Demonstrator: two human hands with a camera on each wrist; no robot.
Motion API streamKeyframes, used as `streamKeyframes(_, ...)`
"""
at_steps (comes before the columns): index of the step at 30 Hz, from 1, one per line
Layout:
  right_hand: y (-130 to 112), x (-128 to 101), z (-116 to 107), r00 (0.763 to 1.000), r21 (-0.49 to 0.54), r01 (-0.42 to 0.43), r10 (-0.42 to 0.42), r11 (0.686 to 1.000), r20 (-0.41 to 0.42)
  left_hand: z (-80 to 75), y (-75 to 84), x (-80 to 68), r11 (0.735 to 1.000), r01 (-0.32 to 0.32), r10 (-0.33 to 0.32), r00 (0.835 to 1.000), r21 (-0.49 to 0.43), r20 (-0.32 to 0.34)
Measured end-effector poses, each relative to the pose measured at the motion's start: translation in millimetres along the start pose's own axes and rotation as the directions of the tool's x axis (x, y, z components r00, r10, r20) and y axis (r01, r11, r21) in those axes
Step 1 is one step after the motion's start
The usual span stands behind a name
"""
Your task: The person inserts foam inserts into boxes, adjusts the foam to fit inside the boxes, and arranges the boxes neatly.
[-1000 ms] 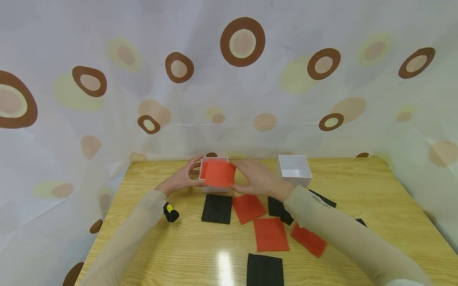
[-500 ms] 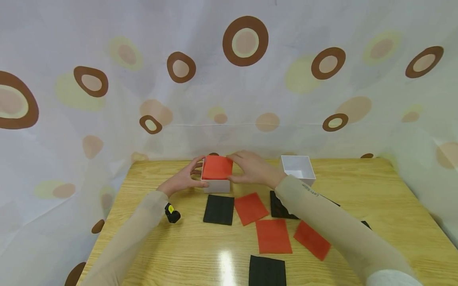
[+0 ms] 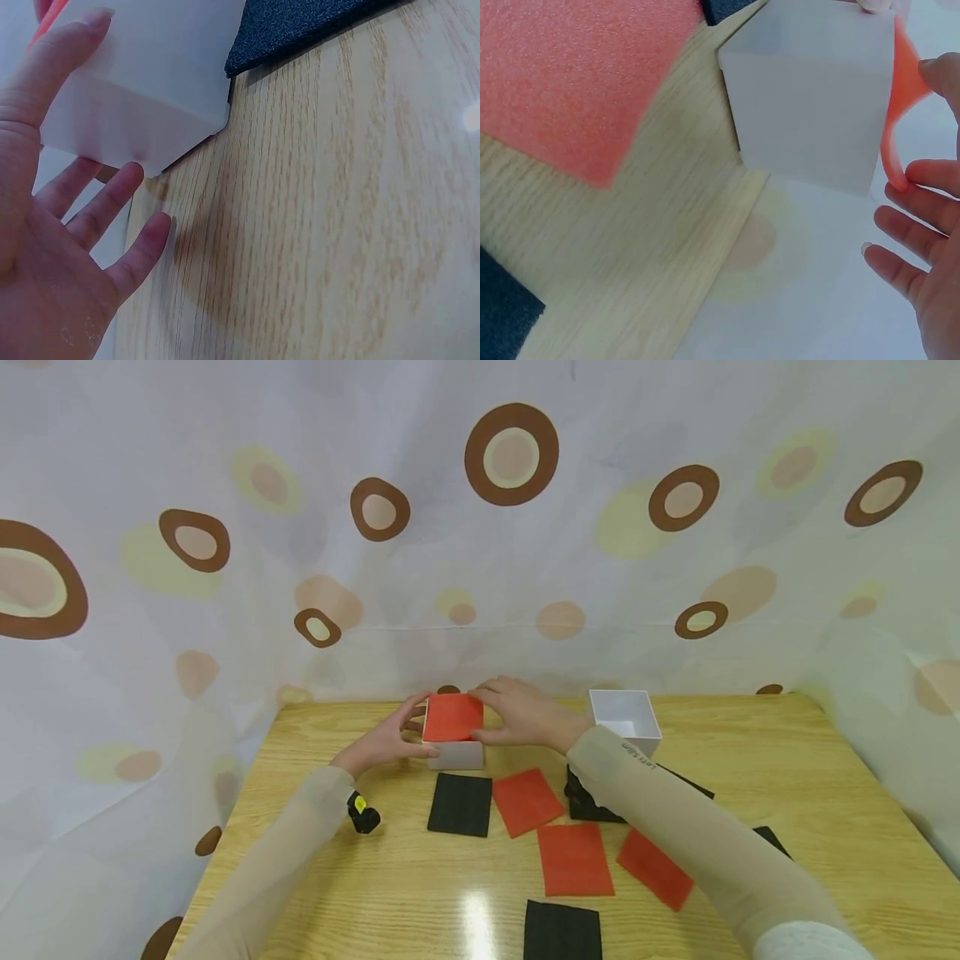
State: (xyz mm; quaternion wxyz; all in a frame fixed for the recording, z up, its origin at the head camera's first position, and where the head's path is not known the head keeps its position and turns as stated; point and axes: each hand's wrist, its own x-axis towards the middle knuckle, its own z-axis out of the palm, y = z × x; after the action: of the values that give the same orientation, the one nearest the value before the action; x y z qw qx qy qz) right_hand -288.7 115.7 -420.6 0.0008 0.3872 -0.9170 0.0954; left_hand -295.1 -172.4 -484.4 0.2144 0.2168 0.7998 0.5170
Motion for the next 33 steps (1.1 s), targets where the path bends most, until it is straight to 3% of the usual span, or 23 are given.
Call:
streamKeyframes(8, 1, -2, 9, 0.998, -0.004, -0.039, 0.039, 0.999, 0.054, 1.2, -0.9, -0.8, 1.0, 0.008, -0.008, 1.0, -0.003, 0.003)
streamKeyframes(21, 8, -7, 18, 0.997, 0.033, -0.041, 0.038, 0.999, 0.072, 1.3, -1.3, 0.2, 1.0, 0.018, -0.018, 1.0, -0.008, 0.007)
streamKeyframes(25, 9, -14, 18, 0.996, 0.063, 0.057, -0.052, 0.996, -0.069, 1.1, -1.7, 1.0, 1.0, 0.015, -0.015, 1.0, -0.012, 0.01)
streamKeyframes(29, 10, -20, 19, 0.941, 0.024, 0.241, -0.227, 0.97, -0.251, 1.2, -2.3, 1.8, 1.0, 0.016, -0.016, 1.0, -0.01, 0.007)
streamKeyframes(31, 10, -22, 19, 0.912, -0.018, 0.302, -0.295, 0.953, -0.285, 1.2, -2.4, 1.7, 1.0, 0.018, -0.018, 1.0, -0.006, 0.005)
streamKeyframes(33, 10, -23, 20, 0.903, -0.045, 0.324, -0.323, 0.945, -0.284, 1.3, -2.2, 1.6, 1.0, 0.021, -0.021, 1.0, -0.005, 0.001)
